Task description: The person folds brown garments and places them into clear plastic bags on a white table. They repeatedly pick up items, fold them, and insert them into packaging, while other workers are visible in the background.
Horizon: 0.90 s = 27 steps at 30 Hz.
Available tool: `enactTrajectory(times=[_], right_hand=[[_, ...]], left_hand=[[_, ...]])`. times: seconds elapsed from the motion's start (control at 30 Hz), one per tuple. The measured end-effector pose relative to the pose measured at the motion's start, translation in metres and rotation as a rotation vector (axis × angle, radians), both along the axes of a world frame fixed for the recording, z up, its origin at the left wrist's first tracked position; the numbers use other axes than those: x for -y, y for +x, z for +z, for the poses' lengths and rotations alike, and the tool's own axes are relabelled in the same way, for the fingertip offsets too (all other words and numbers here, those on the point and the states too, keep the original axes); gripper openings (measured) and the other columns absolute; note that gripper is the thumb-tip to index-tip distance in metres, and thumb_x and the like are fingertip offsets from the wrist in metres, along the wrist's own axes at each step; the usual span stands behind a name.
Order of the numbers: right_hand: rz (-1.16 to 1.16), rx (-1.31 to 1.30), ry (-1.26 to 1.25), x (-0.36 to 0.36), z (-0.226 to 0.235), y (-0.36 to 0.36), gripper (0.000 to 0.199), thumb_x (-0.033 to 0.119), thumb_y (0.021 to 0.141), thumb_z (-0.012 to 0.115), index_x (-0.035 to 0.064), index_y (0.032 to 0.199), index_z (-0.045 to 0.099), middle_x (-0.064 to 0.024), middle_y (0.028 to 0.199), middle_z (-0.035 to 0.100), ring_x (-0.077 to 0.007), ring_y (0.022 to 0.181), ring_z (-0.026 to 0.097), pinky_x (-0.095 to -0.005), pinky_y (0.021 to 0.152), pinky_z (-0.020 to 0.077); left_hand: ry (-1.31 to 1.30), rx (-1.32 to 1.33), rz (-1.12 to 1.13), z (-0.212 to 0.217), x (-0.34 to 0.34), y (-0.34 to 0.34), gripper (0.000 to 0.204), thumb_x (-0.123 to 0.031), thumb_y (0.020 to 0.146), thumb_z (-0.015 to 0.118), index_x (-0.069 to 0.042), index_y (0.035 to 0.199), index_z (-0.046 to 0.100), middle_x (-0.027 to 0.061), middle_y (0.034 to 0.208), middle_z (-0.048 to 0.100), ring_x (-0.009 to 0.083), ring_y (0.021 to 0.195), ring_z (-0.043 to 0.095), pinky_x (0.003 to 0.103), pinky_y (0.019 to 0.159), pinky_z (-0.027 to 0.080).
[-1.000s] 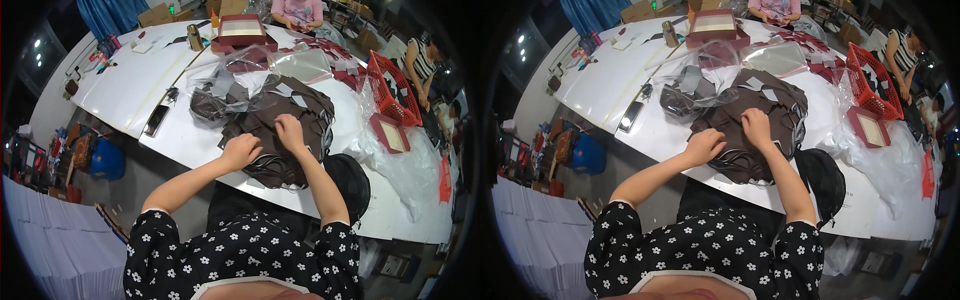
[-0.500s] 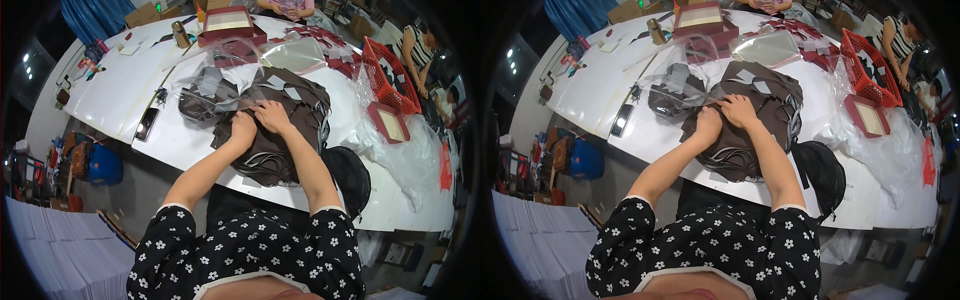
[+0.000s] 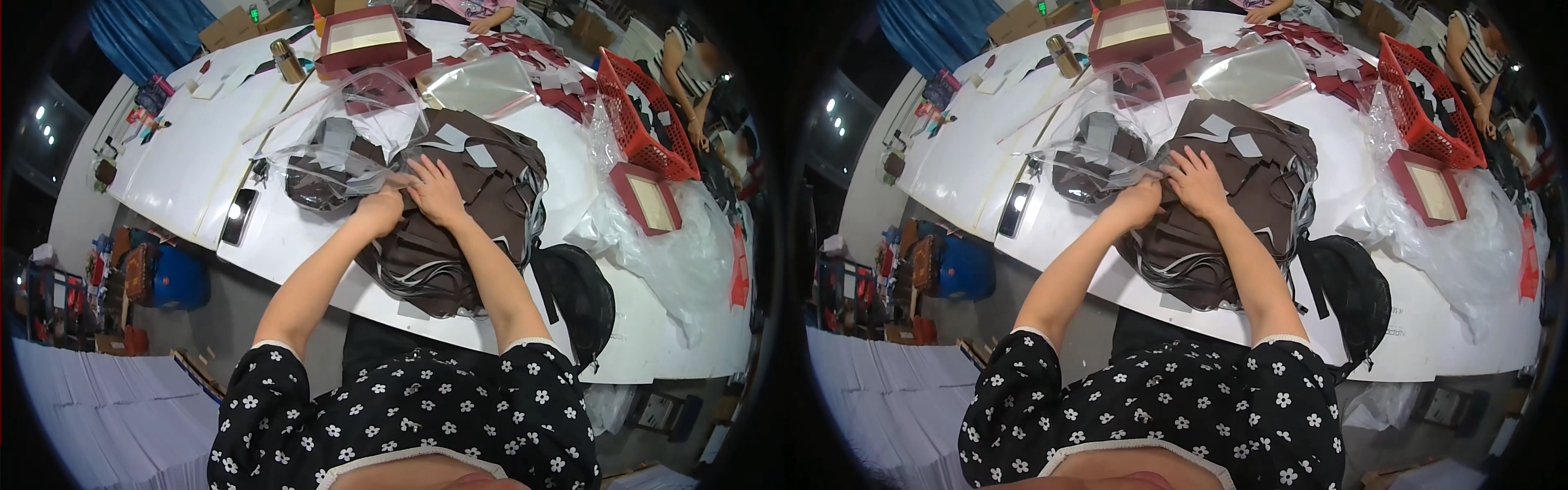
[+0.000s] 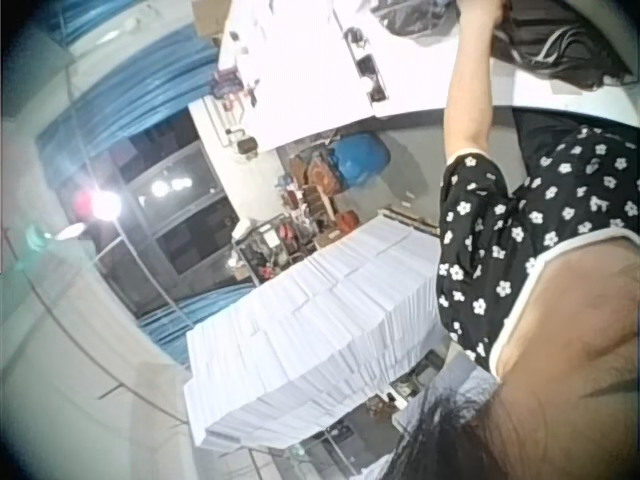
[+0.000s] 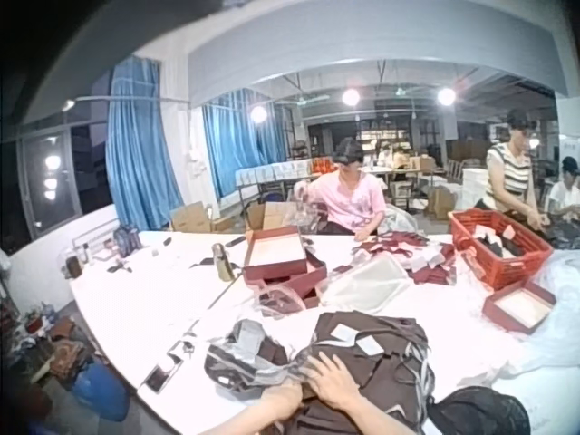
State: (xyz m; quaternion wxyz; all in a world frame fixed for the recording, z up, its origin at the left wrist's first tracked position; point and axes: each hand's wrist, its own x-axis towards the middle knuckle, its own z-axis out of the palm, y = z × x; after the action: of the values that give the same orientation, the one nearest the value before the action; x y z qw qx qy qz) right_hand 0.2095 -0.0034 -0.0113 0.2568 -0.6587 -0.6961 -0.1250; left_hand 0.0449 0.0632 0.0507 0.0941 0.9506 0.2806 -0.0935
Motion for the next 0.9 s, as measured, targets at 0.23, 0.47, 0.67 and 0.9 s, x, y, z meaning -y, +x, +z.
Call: enactTrajectory(times=[0.23, 0.47, 0.67, 0.9], right_hand=[[-0.062, 0.101, 0.032, -0.004, 0.003, 0.004, 0.033, 0.035, 0.086, 0.057, 0.0283, 0.117, 0.067, -0.0056, 0.142, 0.049, -0.0379, 0.133, 0.041, -0.0569, 0.105, 0.0339], [-0.120, 0.053, -0.161, -0.020, 0.016, -0.008, 0.031, 0.032, 0.082, 0.057, 0.0231, 0.109, 0.069, -0.0088, 0.126, 0.054, -0.0346, 0.128, 0.041, -0.0537, 0.099, 0.0315], [-0.041, -0.041, -0.148, -0.012, 0.011, -0.003, 0.041, 0.032, 0.082, 0.057, 0.0348, 0.123, 0.064, -0.0116, 0.145, 0.040, -0.0407, 0.142, 0.023, -0.0586, 0.116, 0.0154], [-0.040, -0.061, -0.121, -0.019, 0.016, -0.018, 0.026, 0.042, 0.091, 0.054, 0.0289, 0.108, 0.068, -0.0089, 0.139, 0.048, -0.0408, 0.140, 0.028, -0.0586, 0.115, 0.0175]], left_hand=[[0.444, 0.341, 0.094, -0.020, 0.019, 0.026, 0.013, -0.011, 0.084, 0.057, -0.005, 0.089, 0.067, 0.0149, 0.088, 0.069, 0.0277, 0.081, 0.070, 0.038, 0.069, 0.057], [0.446, 0.289, -0.022, -0.027, -0.009, 0.027, 0.014, -0.013, 0.074, 0.065, -0.006, 0.086, 0.061, 0.0139, 0.070, 0.067, 0.0342, 0.063, 0.067, 0.044, 0.059, 0.052], [0.331, 0.262, -0.115, -0.043, -0.026, 0.017, 0.021, -0.011, 0.076, 0.061, -0.004, 0.095, 0.060, 0.0185, 0.071, 0.066, 0.0370, 0.068, 0.067, 0.048, 0.060, 0.051], [0.237, 0.547, -0.199, -0.027, -0.021, -0.027, 0.030, -0.021, 0.078, 0.072, -0.007, 0.095, 0.053, 0.0162, 0.080, 0.062, 0.0377, 0.073, 0.064, 0.049, 0.061, 0.050]])
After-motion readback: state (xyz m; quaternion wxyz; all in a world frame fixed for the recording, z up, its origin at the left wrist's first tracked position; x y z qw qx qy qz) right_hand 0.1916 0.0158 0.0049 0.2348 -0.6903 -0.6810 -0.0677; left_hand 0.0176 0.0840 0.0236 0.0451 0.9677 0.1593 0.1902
